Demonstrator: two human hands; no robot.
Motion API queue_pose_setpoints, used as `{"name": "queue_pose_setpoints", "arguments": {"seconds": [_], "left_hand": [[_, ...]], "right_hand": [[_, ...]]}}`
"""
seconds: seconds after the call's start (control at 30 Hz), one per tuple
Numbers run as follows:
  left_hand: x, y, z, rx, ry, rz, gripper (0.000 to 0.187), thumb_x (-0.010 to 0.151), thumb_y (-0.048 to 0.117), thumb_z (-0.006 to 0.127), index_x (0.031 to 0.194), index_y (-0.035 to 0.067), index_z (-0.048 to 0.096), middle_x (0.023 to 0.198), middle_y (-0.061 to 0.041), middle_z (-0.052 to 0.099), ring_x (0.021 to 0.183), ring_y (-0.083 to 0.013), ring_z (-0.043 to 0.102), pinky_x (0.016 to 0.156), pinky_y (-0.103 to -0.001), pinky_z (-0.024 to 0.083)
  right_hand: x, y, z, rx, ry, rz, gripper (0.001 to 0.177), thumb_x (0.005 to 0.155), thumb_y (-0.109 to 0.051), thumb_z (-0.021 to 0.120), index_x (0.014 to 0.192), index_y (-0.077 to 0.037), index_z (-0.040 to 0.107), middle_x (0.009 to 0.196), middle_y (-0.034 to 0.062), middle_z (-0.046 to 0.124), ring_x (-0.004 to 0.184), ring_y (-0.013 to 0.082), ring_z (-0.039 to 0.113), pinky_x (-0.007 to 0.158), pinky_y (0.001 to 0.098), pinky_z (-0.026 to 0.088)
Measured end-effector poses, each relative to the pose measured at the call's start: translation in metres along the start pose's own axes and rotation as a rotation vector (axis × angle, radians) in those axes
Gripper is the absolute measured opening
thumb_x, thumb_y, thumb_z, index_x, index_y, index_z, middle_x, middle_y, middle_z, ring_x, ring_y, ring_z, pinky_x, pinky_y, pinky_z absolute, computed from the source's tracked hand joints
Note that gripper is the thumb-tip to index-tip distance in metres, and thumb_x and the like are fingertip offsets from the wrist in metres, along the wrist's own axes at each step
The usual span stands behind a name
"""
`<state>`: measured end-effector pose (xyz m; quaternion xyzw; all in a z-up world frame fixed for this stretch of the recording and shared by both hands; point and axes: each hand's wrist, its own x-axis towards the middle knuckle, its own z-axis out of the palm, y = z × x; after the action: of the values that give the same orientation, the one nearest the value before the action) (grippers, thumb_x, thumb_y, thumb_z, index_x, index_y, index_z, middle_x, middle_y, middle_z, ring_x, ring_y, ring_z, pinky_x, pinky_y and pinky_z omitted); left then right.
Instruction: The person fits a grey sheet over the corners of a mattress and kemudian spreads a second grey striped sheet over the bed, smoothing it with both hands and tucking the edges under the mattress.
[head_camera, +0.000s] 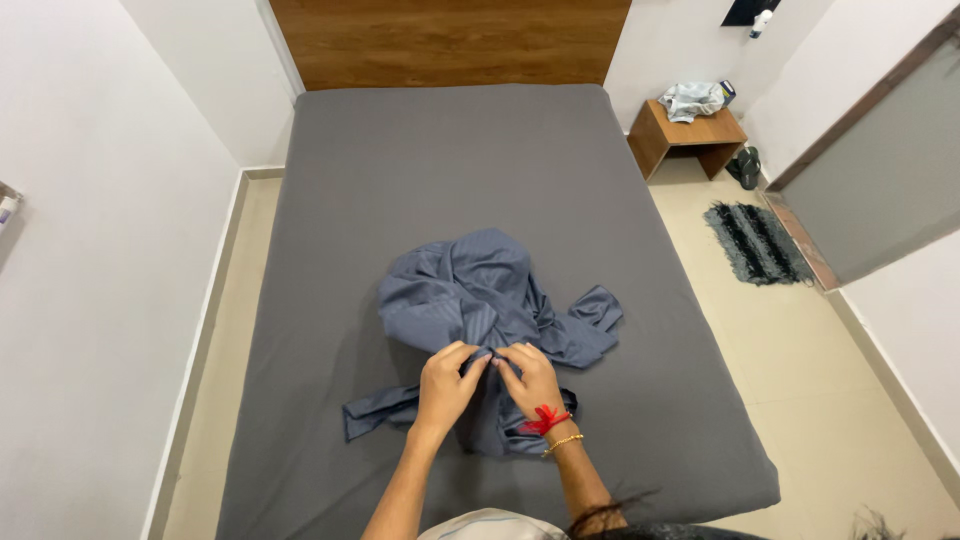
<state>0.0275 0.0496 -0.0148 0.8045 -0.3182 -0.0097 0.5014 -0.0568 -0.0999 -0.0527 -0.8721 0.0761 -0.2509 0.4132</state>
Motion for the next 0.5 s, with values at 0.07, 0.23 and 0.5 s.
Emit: {"name": "queue_pose_setpoints", "arguments": {"seconds": [0.07, 0.23, 0.5], "left_hand": [[-0.002, 0.000, -0.001, 0.014, 0.014, 0.085, 0.015, 0.082, 0.013, 0.075, 0.092, 0.003, 0.072, 0.083, -0.011, 0.070, 0.077, -0.0311, 0.067, 0.067, -0.039, 0.052], [-0.003, -0.035, 0.022, 0.362, 0.080, 0.057, 0.014, 0.071, 0.004, 0.071, 0.083, 0.009, 0.066, 0.079, -0.006, 0.066, 0.081, -0.0292, 0.063, 0.068, -0.042, 0.049], [0.021, -0.153, 0.042, 0.706, 0.351, -0.103, 0.016, 0.082, 0.009, 0.062, 0.092, 0.016, 0.073, 0.103, -0.001, 0.069, 0.101, -0.0295, 0.062, 0.078, -0.045, 0.048]], "right_hand": [[-0.003, 0.005, -0.006, 0.131, 0.016, 0.057, 0.014, 0.091, -0.005, 0.067, 0.104, 0.001, 0.070, 0.089, 0.0111, 0.069, 0.081, 0.0234, 0.068, 0.074, 0.0356, 0.054], [-0.007, -0.006, -0.027, 0.147, 0.085, 0.095, 0.015, 0.089, 0.004, 0.064, 0.103, 0.002, 0.069, 0.082, 0.0112, 0.064, 0.069, 0.0213, 0.063, 0.066, 0.0325, 0.052], [0.007, -0.009, -0.106, 0.038, 0.353, -0.149, 0.013, 0.092, 0.002, 0.067, 0.103, -0.002, 0.073, 0.092, 0.0085, 0.071, 0.082, 0.0183, 0.068, 0.076, 0.0281, 0.054]]}}
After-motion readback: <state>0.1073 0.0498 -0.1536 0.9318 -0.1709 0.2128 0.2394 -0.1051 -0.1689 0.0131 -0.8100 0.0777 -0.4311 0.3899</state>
